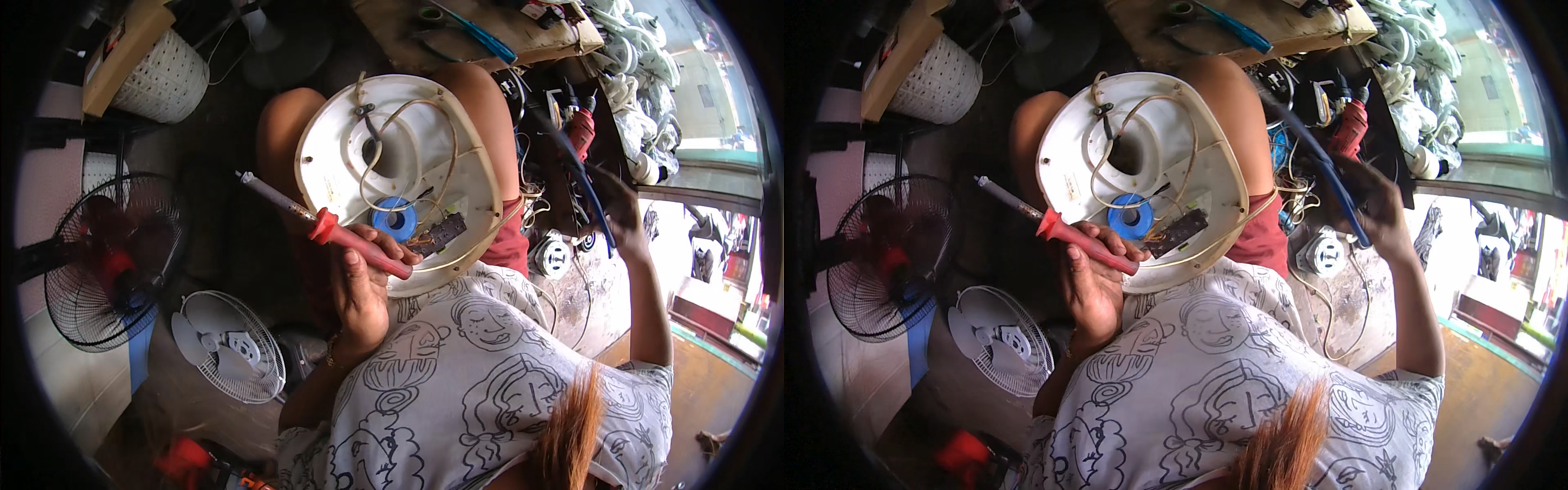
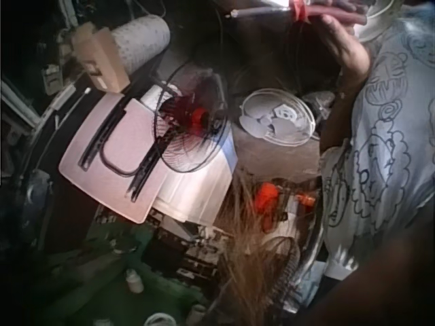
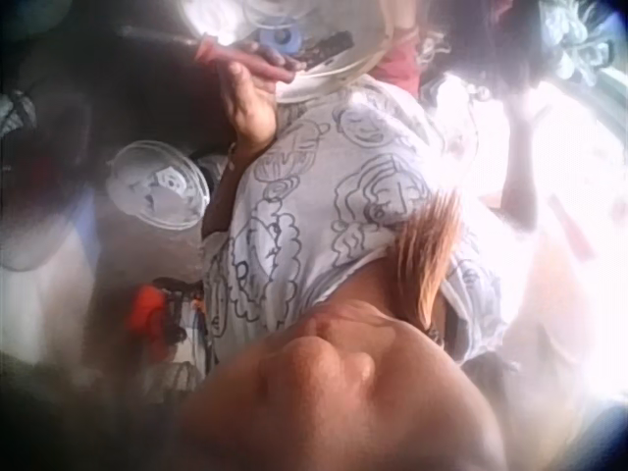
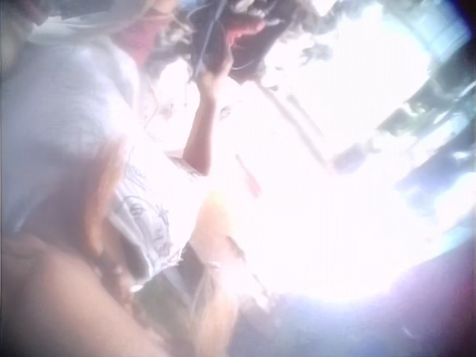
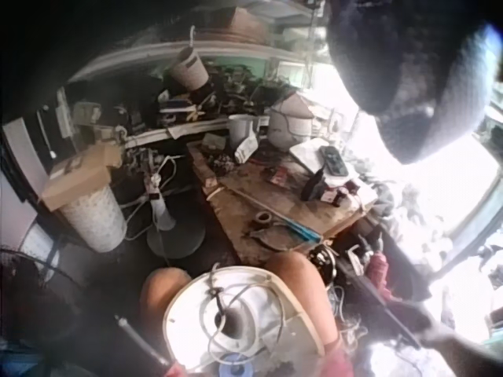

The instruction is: The person works on the internal wiring and circuit board of a plastic fan base using a soldering iron, pliers, and electrical tape while holding the unit on their lap.

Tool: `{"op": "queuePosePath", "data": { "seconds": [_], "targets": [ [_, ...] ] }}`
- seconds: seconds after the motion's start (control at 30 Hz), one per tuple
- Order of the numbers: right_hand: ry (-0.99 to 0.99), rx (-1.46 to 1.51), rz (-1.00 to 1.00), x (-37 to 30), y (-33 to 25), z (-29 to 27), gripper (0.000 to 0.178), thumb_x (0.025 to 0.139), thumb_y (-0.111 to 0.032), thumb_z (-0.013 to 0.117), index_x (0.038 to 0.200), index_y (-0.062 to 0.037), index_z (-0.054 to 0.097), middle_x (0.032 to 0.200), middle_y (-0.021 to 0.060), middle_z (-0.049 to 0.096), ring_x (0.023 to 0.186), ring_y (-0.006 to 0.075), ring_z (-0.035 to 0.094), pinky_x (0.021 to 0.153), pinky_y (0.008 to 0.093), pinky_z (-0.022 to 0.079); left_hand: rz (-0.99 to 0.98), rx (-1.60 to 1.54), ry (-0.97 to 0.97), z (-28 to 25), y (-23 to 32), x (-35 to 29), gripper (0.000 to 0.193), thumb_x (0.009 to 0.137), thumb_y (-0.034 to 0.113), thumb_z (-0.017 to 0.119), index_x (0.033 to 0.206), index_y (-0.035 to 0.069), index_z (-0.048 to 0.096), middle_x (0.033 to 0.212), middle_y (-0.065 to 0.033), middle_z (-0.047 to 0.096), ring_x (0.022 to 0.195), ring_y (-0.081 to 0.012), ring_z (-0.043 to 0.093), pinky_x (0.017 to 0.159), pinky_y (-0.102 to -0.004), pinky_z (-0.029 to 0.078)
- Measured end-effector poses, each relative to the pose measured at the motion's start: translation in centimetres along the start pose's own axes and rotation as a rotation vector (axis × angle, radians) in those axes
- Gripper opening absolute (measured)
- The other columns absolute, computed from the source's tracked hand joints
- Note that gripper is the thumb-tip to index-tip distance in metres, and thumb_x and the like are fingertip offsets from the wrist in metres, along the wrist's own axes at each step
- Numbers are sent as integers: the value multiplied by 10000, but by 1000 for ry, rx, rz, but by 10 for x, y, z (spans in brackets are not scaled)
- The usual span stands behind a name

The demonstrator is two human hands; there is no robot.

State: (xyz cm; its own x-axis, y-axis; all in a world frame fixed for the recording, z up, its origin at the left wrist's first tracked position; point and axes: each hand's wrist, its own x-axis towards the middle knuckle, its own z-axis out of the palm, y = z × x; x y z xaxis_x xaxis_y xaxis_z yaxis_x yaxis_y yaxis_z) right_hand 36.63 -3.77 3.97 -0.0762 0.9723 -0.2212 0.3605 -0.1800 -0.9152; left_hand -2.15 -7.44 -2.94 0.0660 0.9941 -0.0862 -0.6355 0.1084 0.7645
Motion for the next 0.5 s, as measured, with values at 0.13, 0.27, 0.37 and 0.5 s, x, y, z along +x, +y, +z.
{"op": "queuePosePath", "data": {
  "seconds": [0.13,0.27,0.37,0.5],
  "targets": [
    [247,-75,-7,47,13,-4,469,945,-68,713,1377,61,583,1081,103,739,944,117,691,805,266,537,-10,-6,24,3,-3,3,418,1126,438,358,1264,48,416,1024,-130,543,934,-235,588,908,-450,539],
    [424,-563,-193,131,25,18,344,933,-133,710,1253,-10,700,942,102,753,814,130,668,755,308,524,5,28,7,9,1,10,404,1123,419,391,1259,41,429,1070,-143,561,966,-245,610,921,-461,546],
    [623,-735,-342,207,49,25,361,923,-272,728,1219,-64,728,953,195,757,871,327,747,761,400,556,45,59,-22,10,6,15,369,1126,357,414,1278,23,452,1129,-155,571,1020,-270,651,925,-453,574],
    [700,-733,-286,271,36,50,259,939,-257,654,1116,-103,763,969,203,745,919,399,718,788,493,561,78,124,46,18,24,29,392,1125,308,437,1340,-19,454,1170,-151,581,1072,-280,680,904,-415,609]
  ]
}}
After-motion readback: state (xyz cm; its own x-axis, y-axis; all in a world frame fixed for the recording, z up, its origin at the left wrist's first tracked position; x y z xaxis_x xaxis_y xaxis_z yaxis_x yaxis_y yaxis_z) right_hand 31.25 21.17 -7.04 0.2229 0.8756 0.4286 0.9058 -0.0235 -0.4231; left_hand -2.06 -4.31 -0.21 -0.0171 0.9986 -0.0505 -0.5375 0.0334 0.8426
